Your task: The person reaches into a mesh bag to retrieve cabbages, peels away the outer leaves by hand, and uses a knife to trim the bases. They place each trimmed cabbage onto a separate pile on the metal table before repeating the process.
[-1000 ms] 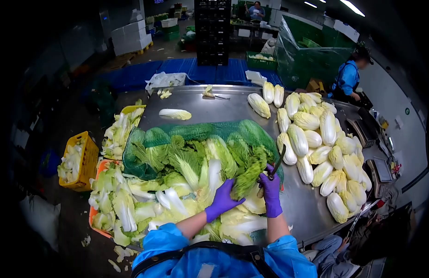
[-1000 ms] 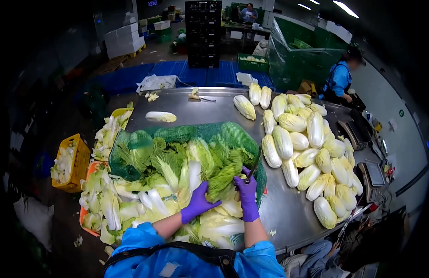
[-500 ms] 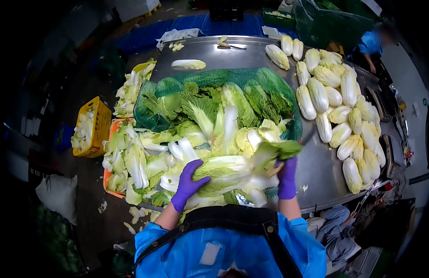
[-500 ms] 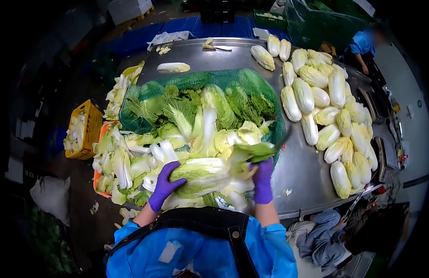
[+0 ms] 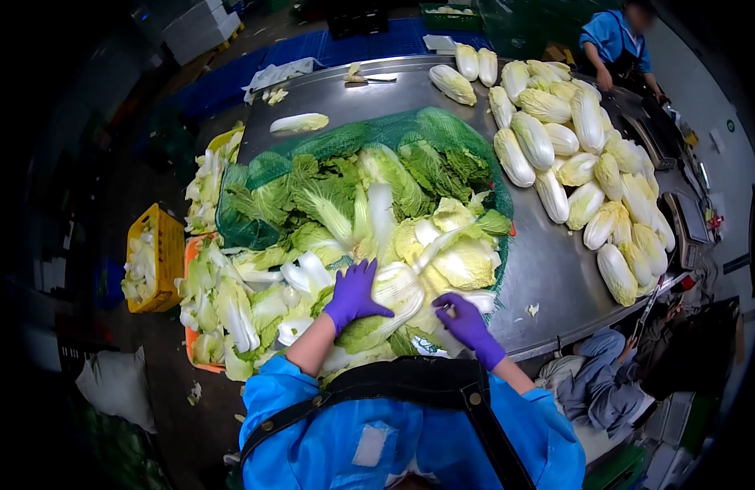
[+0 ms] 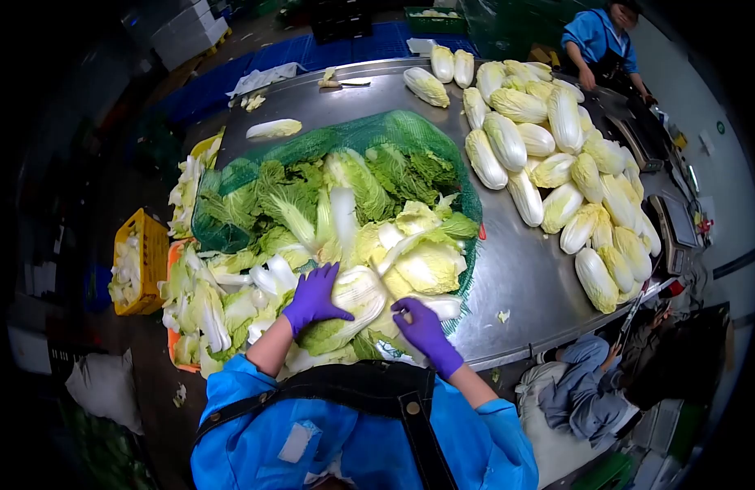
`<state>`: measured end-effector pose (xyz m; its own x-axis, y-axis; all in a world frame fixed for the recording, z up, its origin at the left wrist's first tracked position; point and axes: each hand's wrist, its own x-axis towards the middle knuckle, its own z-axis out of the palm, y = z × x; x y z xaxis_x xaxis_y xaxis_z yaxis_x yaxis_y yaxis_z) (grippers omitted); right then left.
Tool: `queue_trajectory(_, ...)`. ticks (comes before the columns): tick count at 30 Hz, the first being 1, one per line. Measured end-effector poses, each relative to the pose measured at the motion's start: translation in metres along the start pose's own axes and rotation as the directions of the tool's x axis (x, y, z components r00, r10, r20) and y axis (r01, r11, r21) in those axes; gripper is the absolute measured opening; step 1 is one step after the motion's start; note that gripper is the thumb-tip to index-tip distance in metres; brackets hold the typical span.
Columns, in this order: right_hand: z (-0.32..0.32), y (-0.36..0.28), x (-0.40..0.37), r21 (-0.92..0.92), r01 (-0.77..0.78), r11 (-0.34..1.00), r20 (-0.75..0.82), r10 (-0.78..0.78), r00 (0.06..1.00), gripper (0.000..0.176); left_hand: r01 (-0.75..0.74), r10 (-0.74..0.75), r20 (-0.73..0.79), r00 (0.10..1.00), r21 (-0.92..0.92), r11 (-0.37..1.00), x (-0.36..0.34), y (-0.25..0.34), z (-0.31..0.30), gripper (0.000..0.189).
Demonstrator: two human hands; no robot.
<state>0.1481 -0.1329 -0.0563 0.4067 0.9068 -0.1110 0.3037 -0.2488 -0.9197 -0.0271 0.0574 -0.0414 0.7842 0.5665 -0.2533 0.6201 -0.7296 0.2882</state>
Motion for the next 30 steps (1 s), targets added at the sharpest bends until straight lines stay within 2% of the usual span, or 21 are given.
queue_trajectory(1, 0.01, 0.007, -0.003, -0.005, -0.054, 0.999, 0.037, 0.054, 0.998, 0.024, 0.086, -0.087, 0.087, 0.992, 0.016, 0.996, -0.001, 0.002, 0.003, 0.116)
queue_trajectory(2, 0.02, 0.019, -0.006, -0.112, 0.094, 0.989, -0.05, -0.1, 0.994, 0.026, 0.057, -0.051, 0.042, 0.998, -0.158, 0.986, -0.004, -0.011, 0.016, 0.114)
queue_trajectory(3, 0.023, 0.021, -0.008, -0.107, 0.087, 0.99, -0.058, -0.094, 0.994, 0.026, 0.051, -0.044, 0.049, 0.998, -0.152, 0.987, -0.008, -0.015, 0.02, 0.114)
queue_trajectory(5, 0.029, 0.022, -0.012, -0.184, -0.05, 0.982, -0.03, 0.045, 0.999, 0.025, 0.032, -0.034, -0.009, 0.999, -0.195, 0.98, -0.013, -0.022, 0.027, 0.11)
queue_trajectory(6, 0.031, 0.024, -0.013, -0.205, -0.046, 0.978, -0.018, 0.043, 0.999, 0.026, 0.011, -0.024, -0.079, 0.997, -0.161, 0.987, -0.014, -0.021, 0.029, 0.107)
queue_trajectory(7, 0.034, 0.026, -0.013, -0.198, -0.056, 0.979, -0.024, 0.052, 0.998, 0.026, 0.007, -0.018, -0.069, 0.997, -0.156, 0.988, -0.013, -0.022, 0.028, 0.107)
queue_trajectory(9, 0.037, 0.027, -0.011, -0.212, 0.038, 0.977, -0.017, -0.042, 0.999, 0.024, -0.002, -0.01, -0.064, 0.998, -0.175, 0.985, -0.01, -0.022, 0.027, 0.105)
queue_trajectory(12, 0.033, 0.021, -0.003, -0.23, -0.045, 0.972, 0.034, 0.054, 0.998, 0.022, -0.023, 0.008, -0.075, 0.997, -0.202, 0.979, -0.008, -0.025, 0.028, 0.103)
queue_trajectory(16, 0.032, 0.023, 0.006, -0.18, -0.051, 0.982, 0.001, 0.052, 0.999, 0.02, -0.026, 0.011, -0.067, 0.998, -0.226, 0.974, -0.006, -0.025, 0.026, 0.102)
queue_trajectory(18, 0.03, 0.023, 0.009, -0.193, -0.064, 0.979, 0.082, 0.081, 0.993, 0.019, -0.018, 0.0, -0.07, 0.998, -0.244, 0.97, -0.006, -0.025, 0.027, 0.102)
queue_trajectory(22, 0.032, 0.039, 0.015, -0.203, -0.01, 0.979, 0.11, 0.033, 0.993, 0.017, -0.01, -0.003, -0.051, 0.999, -0.244, 0.97, -0.003, -0.026, 0.027, 0.101)
queue_trajectory(28, 0.051, 0.056, 0.044, -0.371, -0.007, 0.929, 0.148, 0.066, 0.987, 0.018, -0.026, 0.014, -0.047, 0.999, -0.272, 0.962, 0.003, -0.03, 0.029, 0.1)
queue_trajectory(30, 0.065, 0.072, 0.057, -0.396, -0.032, 0.918, 0.145, 0.097, 0.985, 0.02, -0.075, 0.05, -0.101, 0.994, -0.266, 0.961, 0.001, -0.031, 0.031, 0.097)
